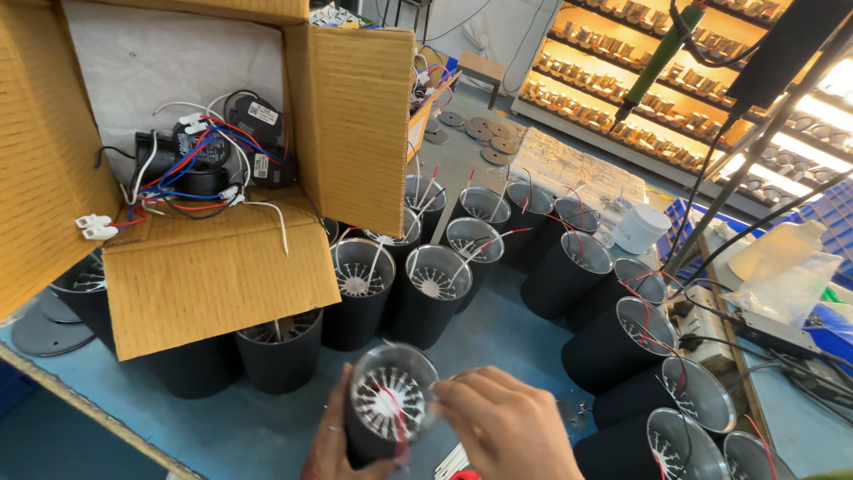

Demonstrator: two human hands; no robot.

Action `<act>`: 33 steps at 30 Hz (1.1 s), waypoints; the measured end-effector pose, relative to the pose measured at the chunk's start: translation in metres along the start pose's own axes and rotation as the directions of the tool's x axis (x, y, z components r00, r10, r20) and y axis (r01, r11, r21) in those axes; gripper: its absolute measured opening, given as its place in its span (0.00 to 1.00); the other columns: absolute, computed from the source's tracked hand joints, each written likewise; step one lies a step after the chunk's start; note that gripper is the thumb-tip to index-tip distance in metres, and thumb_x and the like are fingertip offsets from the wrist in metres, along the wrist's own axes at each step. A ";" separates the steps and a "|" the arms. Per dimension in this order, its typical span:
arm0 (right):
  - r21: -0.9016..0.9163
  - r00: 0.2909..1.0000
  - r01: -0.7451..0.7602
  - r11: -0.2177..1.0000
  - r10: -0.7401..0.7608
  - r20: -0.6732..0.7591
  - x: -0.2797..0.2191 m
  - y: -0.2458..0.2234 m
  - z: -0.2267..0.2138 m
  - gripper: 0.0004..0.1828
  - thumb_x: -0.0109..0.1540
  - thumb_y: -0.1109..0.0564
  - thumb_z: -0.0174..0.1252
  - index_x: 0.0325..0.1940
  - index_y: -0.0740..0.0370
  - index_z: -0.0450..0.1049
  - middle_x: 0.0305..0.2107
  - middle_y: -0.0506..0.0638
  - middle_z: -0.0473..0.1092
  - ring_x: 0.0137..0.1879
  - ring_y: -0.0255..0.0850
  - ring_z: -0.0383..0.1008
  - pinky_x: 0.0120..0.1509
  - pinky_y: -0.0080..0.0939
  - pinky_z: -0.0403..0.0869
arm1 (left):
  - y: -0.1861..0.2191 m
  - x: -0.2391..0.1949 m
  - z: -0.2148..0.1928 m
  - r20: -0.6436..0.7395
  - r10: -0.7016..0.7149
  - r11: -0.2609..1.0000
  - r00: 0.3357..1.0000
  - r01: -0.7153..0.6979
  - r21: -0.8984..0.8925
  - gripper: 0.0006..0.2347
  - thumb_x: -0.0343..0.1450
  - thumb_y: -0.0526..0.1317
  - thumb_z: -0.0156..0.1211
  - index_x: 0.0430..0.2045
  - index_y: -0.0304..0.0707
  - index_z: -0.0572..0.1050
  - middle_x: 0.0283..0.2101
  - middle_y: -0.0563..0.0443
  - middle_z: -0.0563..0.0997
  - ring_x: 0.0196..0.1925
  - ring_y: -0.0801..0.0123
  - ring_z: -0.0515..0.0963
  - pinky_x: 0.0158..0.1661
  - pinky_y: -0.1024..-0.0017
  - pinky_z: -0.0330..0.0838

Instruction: The person inserts white zip ties into black cylindrical housings containing internal wiring and star-shaped components. They repeatedly pick up zip ties, thread them through the housings, and place the units back on the workbench.

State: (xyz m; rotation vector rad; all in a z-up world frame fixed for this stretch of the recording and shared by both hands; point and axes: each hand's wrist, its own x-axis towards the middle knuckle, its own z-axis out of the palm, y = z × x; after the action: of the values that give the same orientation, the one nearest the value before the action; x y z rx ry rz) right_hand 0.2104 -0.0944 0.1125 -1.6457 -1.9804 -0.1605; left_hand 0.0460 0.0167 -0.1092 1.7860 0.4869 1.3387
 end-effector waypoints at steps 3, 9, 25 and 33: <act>-0.057 0.993 -0.043 0.997 0.036 -0.111 -0.004 0.000 -0.008 0.04 0.57 0.55 0.68 0.35 0.55 0.82 0.28 0.42 0.80 0.39 0.36 0.83 0.34 0.37 0.79 | -0.004 0.003 -0.006 0.013 -0.111 0.988 0.994 0.112 -0.104 0.55 0.51 0.34 0.79 0.71 0.30 0.43 0.71 0.23 0.57 0.70 0.35 0.64 0.64 0.51 0.61; -0.058 0.989 -0.098 0.994 0.091 -0.116 -0.009 0.002 -0.019 0.05 0.56 0.55 0.69 0.34 0.55 0.82 0.27 0.42 0.81 0.38 0.34 0.83 0.34 0.34 0.80 | -0.041 -0.029 0.000 -0.302 0.263 0.947 0.916 -0.185 0.261 0.43 0.53 0.37 0.79 0.64 0.35 0.61 0.66 0.28 0.64 0.67 0.41 0.70 0.63 0.52 0.69; -0.051 0.847 -0.211 0.976 0.208 0.489 -0.011 -0.004 -0.017 0.29 0.60 0.47 0.63 0.63 0.57 0.72 0.48 0.52 0.76 0.50 0.51 0.76 0.49 0.51 0.74 | -0.007 -0.071 0.045 0.506 -0.265 0.827 0.821 -0.076 0.558 0.07 0.68 0.44 0.64 0.32 0.44 0.79 0.42 0.49 0.75 0.55 0.51 0.73 0.54 0.54 0.67; -0.047 0.795 -0.183 0.982 0.176 0.581 -0.009 -0.009 -0.004 0.26 0.56 0.54 0.65 0.59 0.57 0.73 0.43 0.51 0.73 0.52 0.50 0.75 0.50 0.52 0.73 | 0.051 -0.047 0.045 0.192 -0.328 0.832 0.925 0.186 0.523 0.05 0.68 0.39 0.65 0.35 0.44 0.78 0.39 0.52 0.82 0.42 0.63 0.84 0.41 0.64 0.78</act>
State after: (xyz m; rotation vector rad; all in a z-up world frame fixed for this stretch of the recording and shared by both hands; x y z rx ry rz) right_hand 0.2043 -0.1064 0.1139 -2.0364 -2.2154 0.4928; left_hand 0.0616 -0.0640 -0.1005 2.1846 0.9486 0.7937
